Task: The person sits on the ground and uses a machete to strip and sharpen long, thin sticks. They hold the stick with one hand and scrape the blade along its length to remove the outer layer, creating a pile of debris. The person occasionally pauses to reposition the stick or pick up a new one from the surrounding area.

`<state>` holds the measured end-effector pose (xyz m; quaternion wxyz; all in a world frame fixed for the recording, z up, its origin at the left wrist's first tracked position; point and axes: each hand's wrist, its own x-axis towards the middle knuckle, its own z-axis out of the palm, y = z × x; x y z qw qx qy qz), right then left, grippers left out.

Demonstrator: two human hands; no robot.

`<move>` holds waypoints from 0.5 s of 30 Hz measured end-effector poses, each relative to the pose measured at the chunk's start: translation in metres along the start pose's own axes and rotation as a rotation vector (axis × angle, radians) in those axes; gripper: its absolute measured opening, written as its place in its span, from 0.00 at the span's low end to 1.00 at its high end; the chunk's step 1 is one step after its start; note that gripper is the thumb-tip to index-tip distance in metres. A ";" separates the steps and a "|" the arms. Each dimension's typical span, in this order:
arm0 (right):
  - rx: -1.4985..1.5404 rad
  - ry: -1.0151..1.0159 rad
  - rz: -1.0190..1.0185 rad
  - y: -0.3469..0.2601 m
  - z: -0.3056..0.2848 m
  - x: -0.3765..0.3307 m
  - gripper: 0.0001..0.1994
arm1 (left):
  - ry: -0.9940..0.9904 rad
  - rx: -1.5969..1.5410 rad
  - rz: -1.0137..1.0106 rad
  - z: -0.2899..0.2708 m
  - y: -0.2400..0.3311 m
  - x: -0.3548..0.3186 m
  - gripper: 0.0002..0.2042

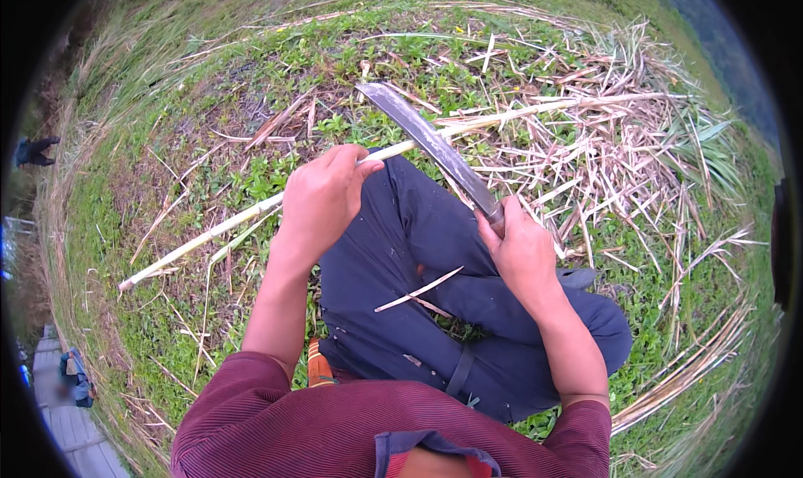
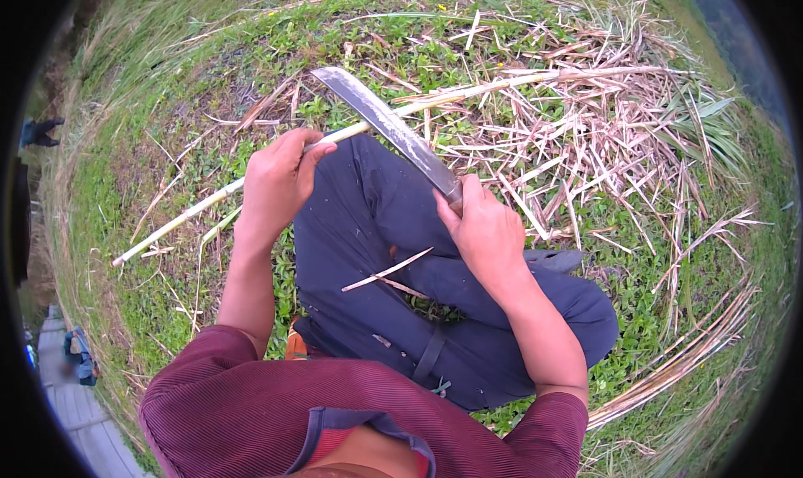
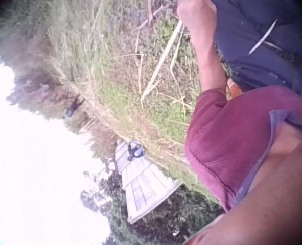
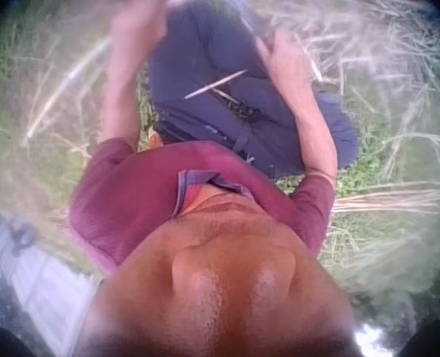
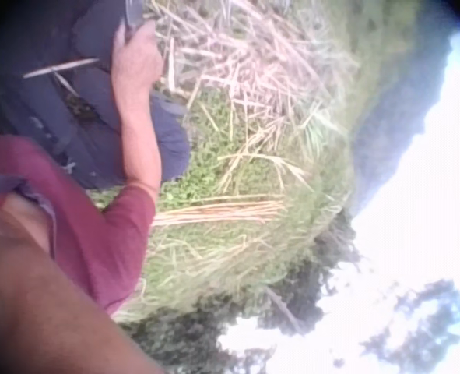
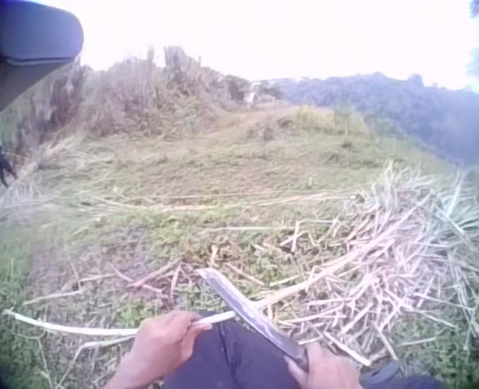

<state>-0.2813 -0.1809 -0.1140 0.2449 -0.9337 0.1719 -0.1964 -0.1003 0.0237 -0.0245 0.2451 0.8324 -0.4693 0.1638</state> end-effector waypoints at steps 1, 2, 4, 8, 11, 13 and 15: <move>0.003 0.001 0.009 -0.005 -0.001 -0.001 0.17 | -0.010 0.025 -0.009 -0.001 0.002 0.002 0.07; -0.007 0.007 0.026 -0.013 -0.001 -0.003 0.17 | -0.017 0.035 -0.011 0.002 0.003 0.005 0.07; 0.021 -0.031 0.008 -0.027 0.002 -0.014 0.16 | -0.013 0.010 -0.043 0.005 0.002 0.000 0.07; -0.059 -0.020 0.185 0.013 -0.001 0.006 0.18 | -0.043 -0.048 -0.069 0.007 0.003 -0.004 0.07; -0.023 -0.042 0.265 0.030 -0.016 0.019 0.18 | -0.052 -0.058 -0.093 0.008 0.004 -0.008 0.07; 0.038 -0.071 0.187 0.011 -0.014 0.004 0.18 | -0.056 -0.027 -0.120 0.009 0.005 -0.009 0.07; -0.020 -0.114 0.066 -0.006 -0.014 -0.005 0.16 | -0.076 0.043 -0.142 0.012 0.005 -0.009 0.07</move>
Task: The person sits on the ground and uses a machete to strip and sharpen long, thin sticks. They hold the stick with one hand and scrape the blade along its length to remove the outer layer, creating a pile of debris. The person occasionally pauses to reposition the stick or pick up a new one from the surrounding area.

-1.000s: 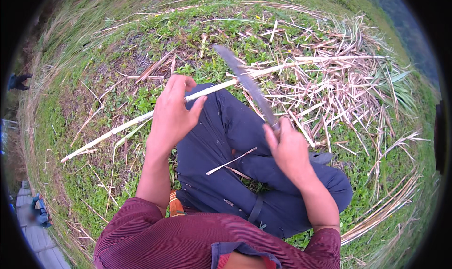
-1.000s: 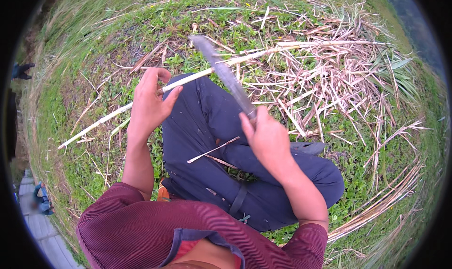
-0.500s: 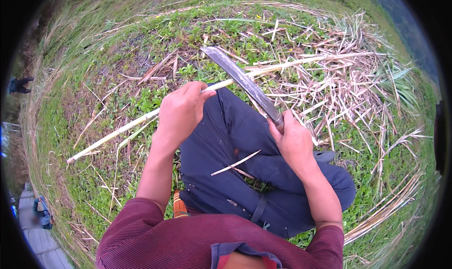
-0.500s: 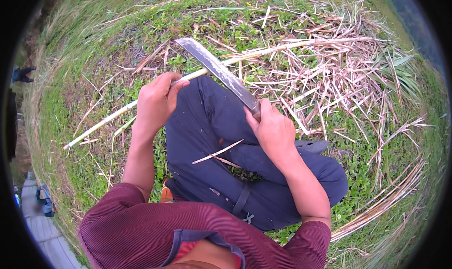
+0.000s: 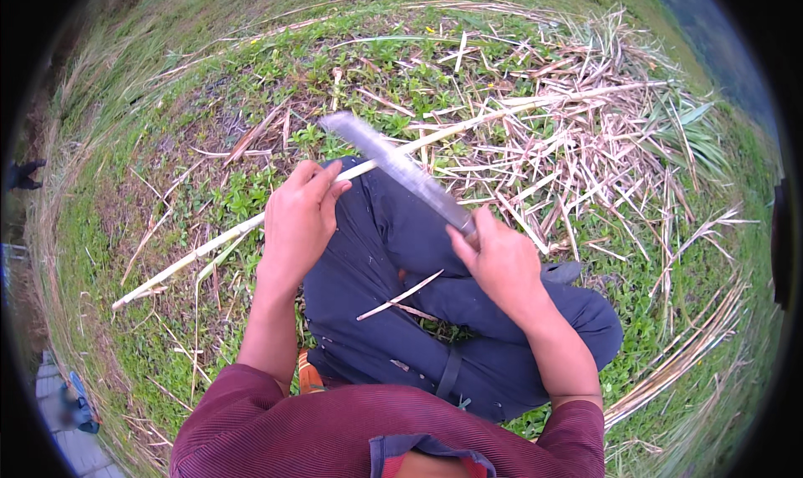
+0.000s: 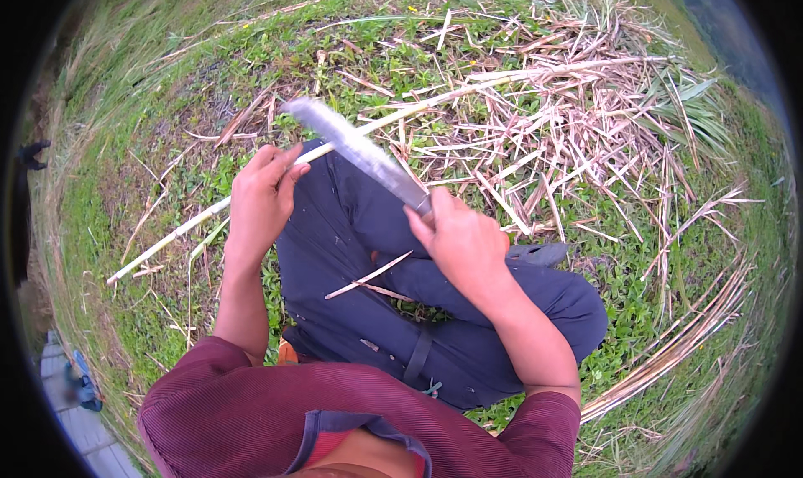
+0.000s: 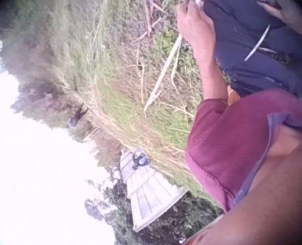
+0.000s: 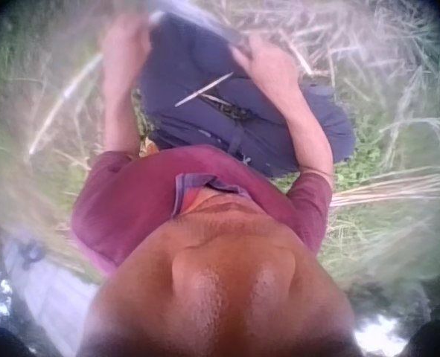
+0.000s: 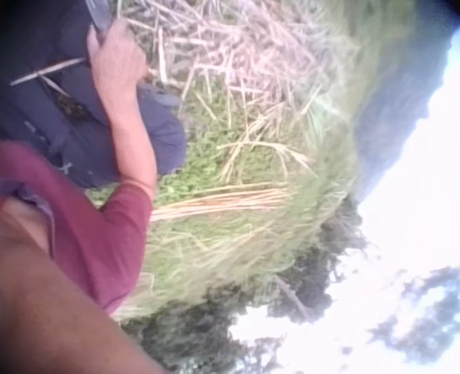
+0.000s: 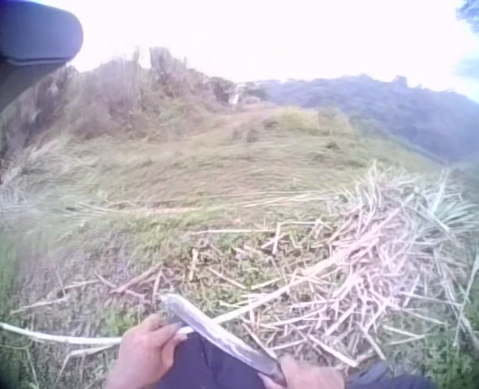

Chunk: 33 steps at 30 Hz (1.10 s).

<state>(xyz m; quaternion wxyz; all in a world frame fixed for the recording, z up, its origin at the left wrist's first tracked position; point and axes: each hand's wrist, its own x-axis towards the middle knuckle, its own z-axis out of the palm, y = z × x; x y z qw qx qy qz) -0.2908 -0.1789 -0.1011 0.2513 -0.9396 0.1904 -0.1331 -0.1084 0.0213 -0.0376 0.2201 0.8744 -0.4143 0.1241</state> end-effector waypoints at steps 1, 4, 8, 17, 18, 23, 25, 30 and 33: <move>-0.001 -0.039 -0.027 -0.006 -0.002 -0.002 0.15 | 0.013 0.008 -0.009 -0.001 0.001 0.000 0.07; 0.006 0.036 0.076 0.023 -0.001 0.016 0.15 | 0.052 0.044 -0.016 -0.001 0.001 -0.004 0.07; -0.032 0.080 0.382 0.072 -0.026 0.043 0.18 | 0.143 0.106 0.042 -0.001 -0.003 -0.007 0.08; -0.007 0.101 0.075 0.053 0.008 0.032 0.19 | 0.333 0.236 0.155 0.004 -0.015 -0.020 0.12; 0.065 0.164 0.145 0.071 0.010 0.040 0.18 | 0.339 0.237 0.163 0.002 -0.018 -0.022 0.13; 0.018 0.205 0.468 0.108 -0.012 0.064 0.20 | 0.386 0.294 0.162 -0.008 -0.037 -0.040 0.14; 0.033 0.206 0.416 0.103 -0.008 0.057 0.19 | 0.424 0.305 0.157 -0.007 -0.041 -0.041 0.14; -0.055 0.172 -0.011 0.045 0.013 0.034 0.15 | 0.445 0.363 0.179 -0.013 -0.046 -0.034 0.12; -0.030 0.239 0.159 0.102 0.035 0.052 0.16 | 0.386 0.350 0.208 -0.017 -0.049 -0.034 0.11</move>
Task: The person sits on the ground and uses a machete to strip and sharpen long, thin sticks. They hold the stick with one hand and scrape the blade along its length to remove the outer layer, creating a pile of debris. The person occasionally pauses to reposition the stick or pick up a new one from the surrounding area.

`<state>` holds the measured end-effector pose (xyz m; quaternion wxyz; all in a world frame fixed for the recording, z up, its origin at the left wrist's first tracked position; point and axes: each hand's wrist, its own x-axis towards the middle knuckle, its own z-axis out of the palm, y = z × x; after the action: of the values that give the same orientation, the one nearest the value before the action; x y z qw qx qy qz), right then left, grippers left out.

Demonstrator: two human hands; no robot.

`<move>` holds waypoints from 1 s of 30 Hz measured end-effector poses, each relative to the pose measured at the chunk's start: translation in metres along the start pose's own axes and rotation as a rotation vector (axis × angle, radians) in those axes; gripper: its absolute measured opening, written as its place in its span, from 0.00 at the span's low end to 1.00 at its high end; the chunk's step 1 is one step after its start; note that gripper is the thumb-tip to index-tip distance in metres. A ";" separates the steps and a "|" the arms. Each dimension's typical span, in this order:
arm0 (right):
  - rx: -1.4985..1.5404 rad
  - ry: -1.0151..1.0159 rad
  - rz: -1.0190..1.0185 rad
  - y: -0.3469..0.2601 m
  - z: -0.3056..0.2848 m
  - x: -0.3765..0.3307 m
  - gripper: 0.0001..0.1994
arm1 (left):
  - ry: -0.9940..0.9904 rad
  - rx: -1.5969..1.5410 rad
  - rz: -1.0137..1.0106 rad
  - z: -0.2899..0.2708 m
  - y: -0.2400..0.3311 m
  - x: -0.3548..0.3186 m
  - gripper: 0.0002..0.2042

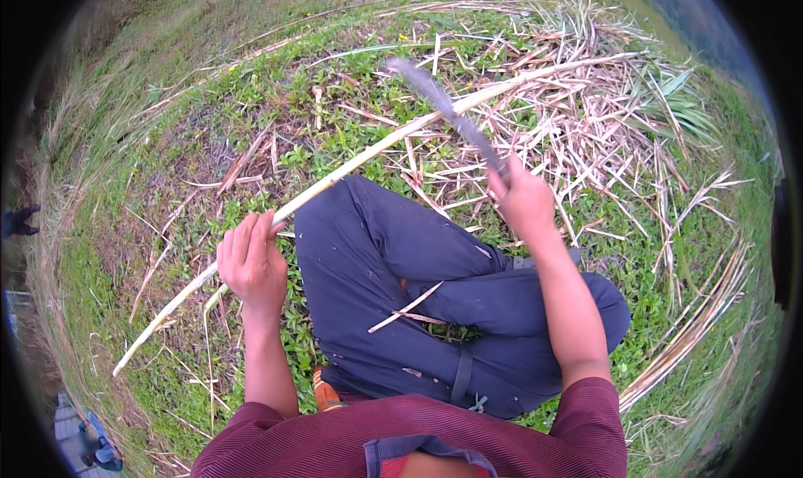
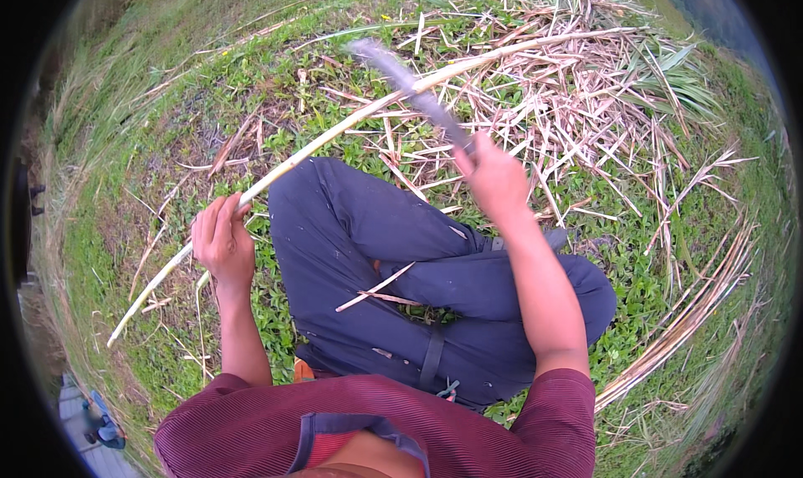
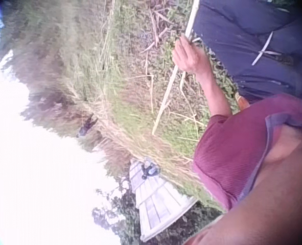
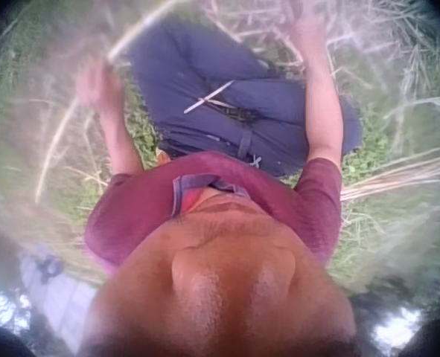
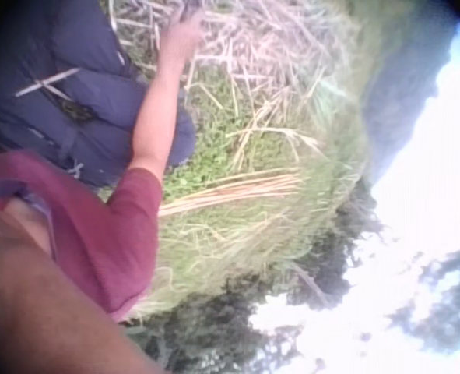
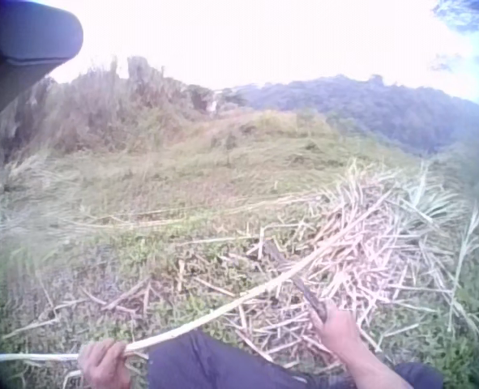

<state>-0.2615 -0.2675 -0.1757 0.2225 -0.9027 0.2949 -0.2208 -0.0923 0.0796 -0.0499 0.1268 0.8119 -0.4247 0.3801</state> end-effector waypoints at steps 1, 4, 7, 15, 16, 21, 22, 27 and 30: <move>0.054 -0.047 0.226 0.011 -0.006 0.017 0.18 | -0.014 0.024 0.011 -0.006 -0.006 -0.003 0.09; -0.084 0.103 0.427 0.060 -0.029 0.043 0.23 | -0.023 0.036 -0.006 -0.016 -0.010 -0.012 0.09; 0.049 0.028 0.469 0.049 -0.034 0.028 0.22 | -0.019 0.035 -0.043 -0.015 -0.008 -0.017 0.09; -0.008 -0.021 -0.025 0.001 0.003 0.002 0.19 | -0.086 0.110 0.031 -0.022 -0.016 -0.009 0.04; 0.007 -0.083 0.128 0.021 0.007 0.015 0.20 | -0.109 0.124 0.049 -0.026 -0.020 -0.009 0.03; -0.042 0.038 0.509 0.082 -0.027 0.037 0.22 | -0.094 0.114 0.102 -0.036 -0.037 -0.016 0.04; -0.028 0.069 0.525 0.080 -0.027 0.032 0.21 | -0.095 0.120 0.088 -0.038 -0.038 -0.017 0.04; 0.094 -0.110 0.132 -0.005 -0.016 0.000 0.19 | -0.116 0.123 0.041 -0.036 -0.031 -0.015 0.03; -0.006 -0.118 -0.044 -0.031 -0.012 -0.012 0.18 | -0.157 0.104 0.028 -0.036 -0.035 -0.010 0.02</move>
<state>-0.2632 -0.2404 -0.1530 0.2317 -0.9210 0.2622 -0.1711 -0.0864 0.1258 -0.0285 0.0456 0.8387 -0.4243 0.3383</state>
